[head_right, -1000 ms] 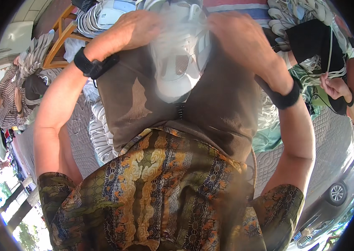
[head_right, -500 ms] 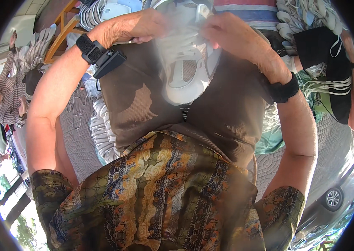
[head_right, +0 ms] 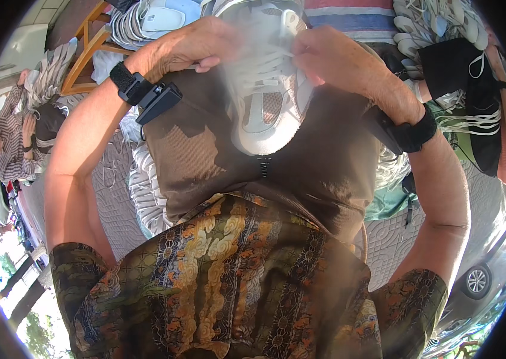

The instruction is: The person threads a white shoelace through the eyelets of a white sneaker held on their lap. They pull the lace through the holes and adjust the tension repeatedly, working on the shoe's lacing system.

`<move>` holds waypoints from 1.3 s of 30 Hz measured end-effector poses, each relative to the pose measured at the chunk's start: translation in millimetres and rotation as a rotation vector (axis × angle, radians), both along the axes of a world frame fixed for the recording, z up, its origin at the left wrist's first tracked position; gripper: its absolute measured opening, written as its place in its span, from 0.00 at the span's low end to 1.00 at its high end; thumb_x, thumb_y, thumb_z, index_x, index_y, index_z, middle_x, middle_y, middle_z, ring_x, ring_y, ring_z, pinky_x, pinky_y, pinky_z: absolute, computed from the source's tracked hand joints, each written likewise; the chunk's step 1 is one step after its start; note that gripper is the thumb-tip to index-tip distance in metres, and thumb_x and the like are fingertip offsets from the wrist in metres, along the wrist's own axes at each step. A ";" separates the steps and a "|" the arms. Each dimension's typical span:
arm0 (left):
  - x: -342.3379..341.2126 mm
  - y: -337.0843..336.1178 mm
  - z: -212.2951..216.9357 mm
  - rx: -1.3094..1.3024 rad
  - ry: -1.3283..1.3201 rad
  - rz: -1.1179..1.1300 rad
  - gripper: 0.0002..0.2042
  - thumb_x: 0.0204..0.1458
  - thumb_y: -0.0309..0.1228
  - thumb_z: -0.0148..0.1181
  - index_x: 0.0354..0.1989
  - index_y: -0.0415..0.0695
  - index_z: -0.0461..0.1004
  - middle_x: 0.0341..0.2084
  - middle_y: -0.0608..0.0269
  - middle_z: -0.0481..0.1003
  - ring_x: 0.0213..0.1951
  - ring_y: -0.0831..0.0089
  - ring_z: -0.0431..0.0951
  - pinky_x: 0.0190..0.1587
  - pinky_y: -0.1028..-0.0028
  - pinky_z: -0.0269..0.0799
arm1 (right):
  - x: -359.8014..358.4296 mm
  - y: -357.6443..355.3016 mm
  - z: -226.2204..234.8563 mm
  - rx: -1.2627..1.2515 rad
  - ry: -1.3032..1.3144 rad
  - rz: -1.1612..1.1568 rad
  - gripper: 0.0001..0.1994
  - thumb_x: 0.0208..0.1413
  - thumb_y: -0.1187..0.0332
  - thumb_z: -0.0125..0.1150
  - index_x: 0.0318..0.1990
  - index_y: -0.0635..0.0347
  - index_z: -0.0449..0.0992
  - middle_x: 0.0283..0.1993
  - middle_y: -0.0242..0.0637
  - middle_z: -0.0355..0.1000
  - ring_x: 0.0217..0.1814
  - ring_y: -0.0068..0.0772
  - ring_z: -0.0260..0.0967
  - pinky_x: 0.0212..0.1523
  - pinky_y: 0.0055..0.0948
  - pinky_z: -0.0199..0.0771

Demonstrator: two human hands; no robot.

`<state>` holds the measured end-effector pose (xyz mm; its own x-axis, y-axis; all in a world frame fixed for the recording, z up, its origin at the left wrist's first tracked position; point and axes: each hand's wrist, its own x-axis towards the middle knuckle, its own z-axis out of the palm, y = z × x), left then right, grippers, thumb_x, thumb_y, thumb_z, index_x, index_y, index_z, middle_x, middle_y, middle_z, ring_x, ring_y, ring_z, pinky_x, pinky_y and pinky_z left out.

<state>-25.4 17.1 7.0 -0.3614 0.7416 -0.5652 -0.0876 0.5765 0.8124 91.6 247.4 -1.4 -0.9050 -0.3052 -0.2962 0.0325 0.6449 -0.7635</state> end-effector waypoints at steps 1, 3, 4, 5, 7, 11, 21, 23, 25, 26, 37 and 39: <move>4.1 1.3 -1.5 -0.008 0.048 0.018 0.08 0.51 0.29 0.56 0.34 0.37 0.74 0.13 0.72 0.64 0.12 0.86 0.58 0.14 0.82 0.52 | 1.2 -2.2 2.9 -0.036 -0.031 -0.039 0.13 0.58 0.60 0.52 0.31 0.61 0.72 0.19 0.28 0.66 0.20 0.18 0.61 0.21 0.20 0.61; 6.7 1.4 -1.3 -0.025 0.116 0.010 0.08 0.52 0.31 0.55 0.32 0.37 0.74 0.12 0.72 0.63 0.11 0.84 0.57 0.14 0.81 0.51 | 2.5 -6.9 9.4 -0.109 -0.094 -0.117 0.16 0.55 0.58 0.52 0.29 0.63 0.74 0.18 0.30 0.67 0.20 0.22 0.63 0.20 0.21 0.64; 5.1 1.3 -0.7 -0.034 0.135 -0.019 0.09 0.52 0.31 0.55 0.32 0.37 0.74 0.12 0.72 0.63 0.12 0.84 0.57 0.14 0.81 0.51 | 1.8 -9.0 16.9 -0.147 -0.179 -0.145 0.16 0.57 0.57 0.51 0.30 0.63 0.73 0.18 0.30 0.67 0.20 0.21 0.64 0.20 0.21 0.64; 3.2 0.8 -0.4 -0.043 0.155 -0.048 0.09 0.52 0.31 0.55 0.33 0.37 0.74 0.13 0.72 0.64 0.12 0.84 0.58 0.14 0.80 0.52 | 0.2 -10.6 27.3 -0.185 -0.263 -0.173 0.16 0.59 0.57 0.51 0.32 0.63 0.73 0.17 0.30 0.67 0.20 0.20 0.64 0.20 0.20 0.64; -6.3 -2.0 -0.2 0.019 0.022 -0.085 0.09 0.49 0.27 0.59 0.36 0.35 0.74 0.14 0.70 0.65 0.12 0.83 0.58 0.15 0.79 0.55 | -2.0 -10.0 29.7 -0.282 -0.403 -0.200 0.16 0.62 0.57 0.50 0.34 0.63 0.73 0.17 0.30 0.66 0.19 0.19 0.65 0.19 0.19 0.63; -7.1 7.8 -0.5 -0.110 0.143 -0.149 0.10 0.47 0.25 0.62 0.37 0.34 0.74 0.14 0.69 0.66 0.12 0.83 0.58 0.15 0.78 0.55 | -4.2 -13.4 5.4 -0.470 -0.447 -0.207 0.17 0.62 0.57 0.50 0.33 0.63 0.75 0.17 0.29 0.66 0.14 0.19 0.60 0.17 0.19 0.60; 3.4 -1.0 -4.9 -0.008 0.134 -0.011 0.09 0.49 0.26 0.59 0.37 0.35 0.75 0.17 0.68 0.68 0.12 0.83 0.59 0.15 0.80 0.57 | 26.1 -18.4 17.6 0.543 0.838 0.524 0.07 0.46 0.72 0.53 0.34 0.62 0.69 0.18 0.35 0.63 0.21 0.35 0.66 0.24 0.31 0.68; 8.1 0.9 -3.5 0.069 0.097 -0.039 0.09 0.50 0.26 0.58 0.37 0.34 0.75 0.17 0.68 0.68 0.12 0.83 0.59 0.14 0.79 0.56 | 43.7 -12.7 17.4 0.711 0.876 0.690 0.11 0.44 0.71 0.54 0.36 0.67 0.70 0.23 0.31 0.63 0.25 0.29 0.67 0.27 0.28 0.68; 8.6 1.5 -3.5 0.076 0.107 -0.017 0.09 0.49 0.26 0.58 0.36 0.34 0.74 0.17 0.67 0.68 0.12 0.83 0.59 0.14 0.79 0.57 | 31.4 6.7 10.3 0.775 0.951 0.632 0.12 0.44 0.71 0.53 0.37 0.67 0.70 0.22 0.31 0.62 0.25 0.30 0.66 0.26 0.29 0.68; 7.5 2.1 -5.6 0.075 0.110 -0.007 0.09 0.49 0.26 0.57 0.36 0.33 0.74 0.17 0.67 0.68 0.12 0.83 0.59 0.14 0.79 0.57 | 21.0 10.3 8.4 0.801 0.989 0.599 0.12 0.44 0.71 0.53 0.37 0.67 0.70 0.22 0.32 0.62 0.25 0.30 0.66 0.26 0.29 0.67; 14.1 2.0 -9.4 0.098 0.074 0.139 0.08 0.45 0.26 0.61 0.32 0.34 0.76 0.21 0.63 0.72 0.12 0.83 0.62 0.11 0.83 0.56 | -11.7 -14.7 24.9 -0.357 -0.474 -0.118 0.14 0.55 0.60 0.53 0.27 0.62 0.74 0.24 0.32 0.67 0.23 0.23 0.67 0.27 0.22 0.73; 14.7 0.9 -8.3 0.105 0.057 0.134 0.09 0.46 0.29 0.61 0.34 0.36 0.76 0.20 0.67 0.71 0.13 0.85 0.61 0.12 0.83 0.56 | -10.8 -11.7 11.7 -0.422 -0.387 -0.053 0.14 0.58 0.61 0.52 0.31 0.65 0.74 0.22 0.31 0.67 0.21 0.21 0.66 0.23 0.20 0.70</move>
<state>-10.7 18.0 -1.2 -0.4901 0.7387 -0.4626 -0.1096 0.4743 0.8735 80.8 235.8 10.4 -0.7721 -0.4262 -0.4714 0.3846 0.2770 -0.8805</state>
